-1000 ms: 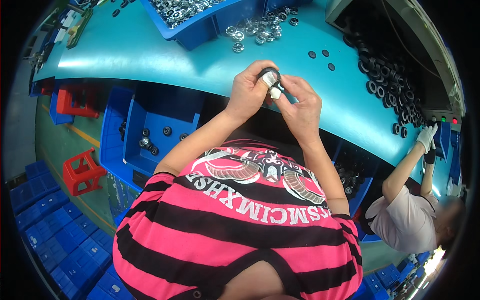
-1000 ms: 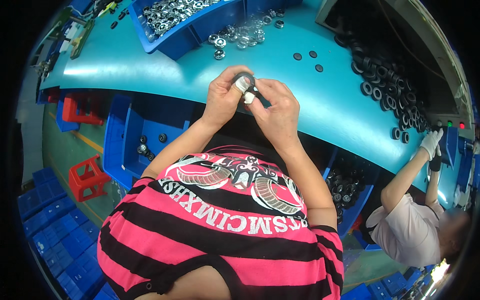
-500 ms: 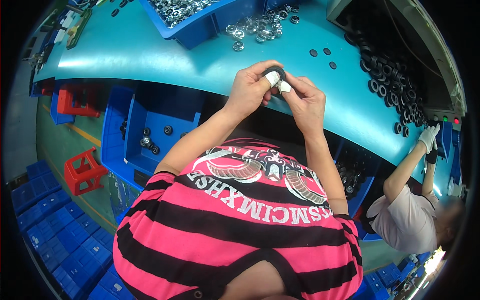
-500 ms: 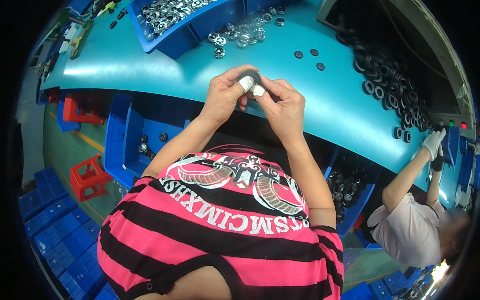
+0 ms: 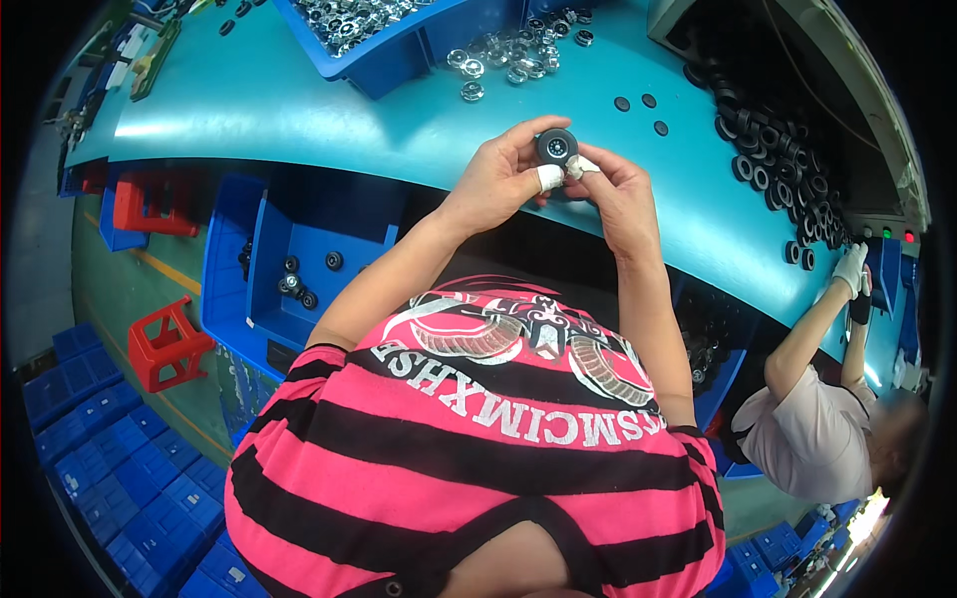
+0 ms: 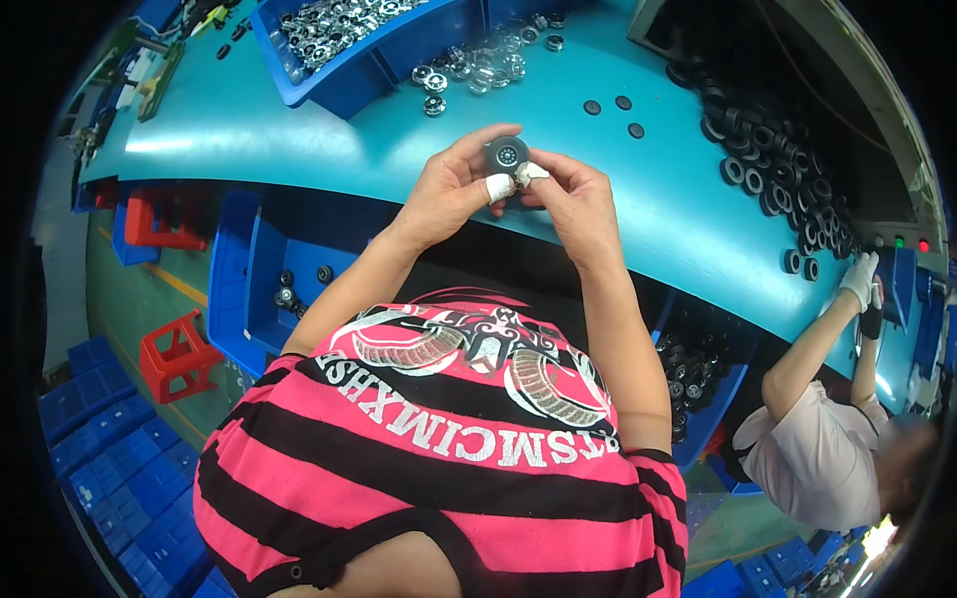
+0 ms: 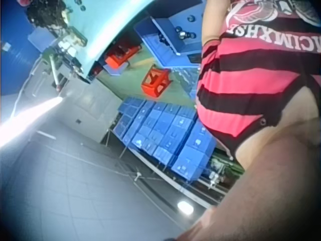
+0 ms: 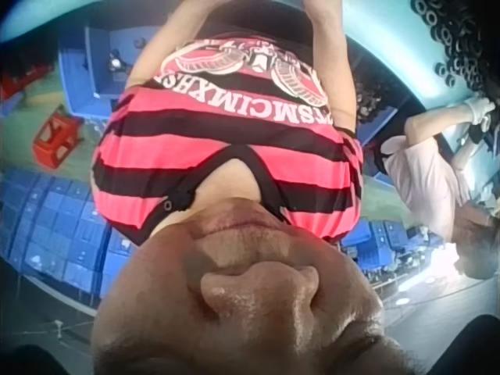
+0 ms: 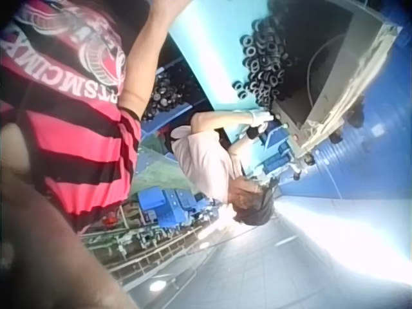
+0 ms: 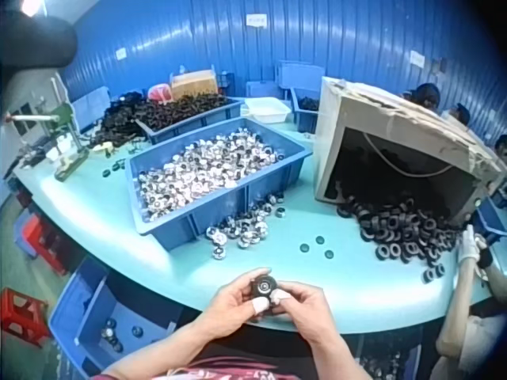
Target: Assembling metal components into rubber rings at a factory workbench.
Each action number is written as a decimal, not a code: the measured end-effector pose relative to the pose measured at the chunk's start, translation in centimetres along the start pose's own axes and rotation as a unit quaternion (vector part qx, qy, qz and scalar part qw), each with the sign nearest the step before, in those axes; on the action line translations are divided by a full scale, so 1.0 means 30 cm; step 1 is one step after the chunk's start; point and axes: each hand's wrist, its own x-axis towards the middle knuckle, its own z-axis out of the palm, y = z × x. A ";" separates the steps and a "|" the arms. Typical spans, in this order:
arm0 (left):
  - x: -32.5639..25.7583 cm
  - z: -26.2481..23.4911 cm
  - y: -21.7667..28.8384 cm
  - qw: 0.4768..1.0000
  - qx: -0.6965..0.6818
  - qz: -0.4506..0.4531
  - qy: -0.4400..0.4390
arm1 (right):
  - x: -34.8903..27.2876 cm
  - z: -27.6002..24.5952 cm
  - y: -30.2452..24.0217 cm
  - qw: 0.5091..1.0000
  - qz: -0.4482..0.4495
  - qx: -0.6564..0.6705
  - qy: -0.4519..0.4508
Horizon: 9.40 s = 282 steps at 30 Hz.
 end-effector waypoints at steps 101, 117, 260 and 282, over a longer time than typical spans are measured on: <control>0.056 -0.108 -0.042 0.953 -0.294 0.017 -0.070 | 0.826 -0.157 -0.072 0.747 -0.241 -0.614 0.083; 0.064 -0.106 -0.051 0.951 -0.296 0.025 -0.082 | 0.529 -0.154 -0.096 0.841 -0.299 -0.444 0.081; -0.014 -0.002 -0.013 0.997 0.071 -0.002 0.020 | 0.009 -0.006 0.019 0.998 0.002 0.060 -0.031; -0.022 0.017 0.021 0.875 0.422 0.186 0.149 | 0.013 0.000 0.008 0.999 -0.001 0.021 -0.025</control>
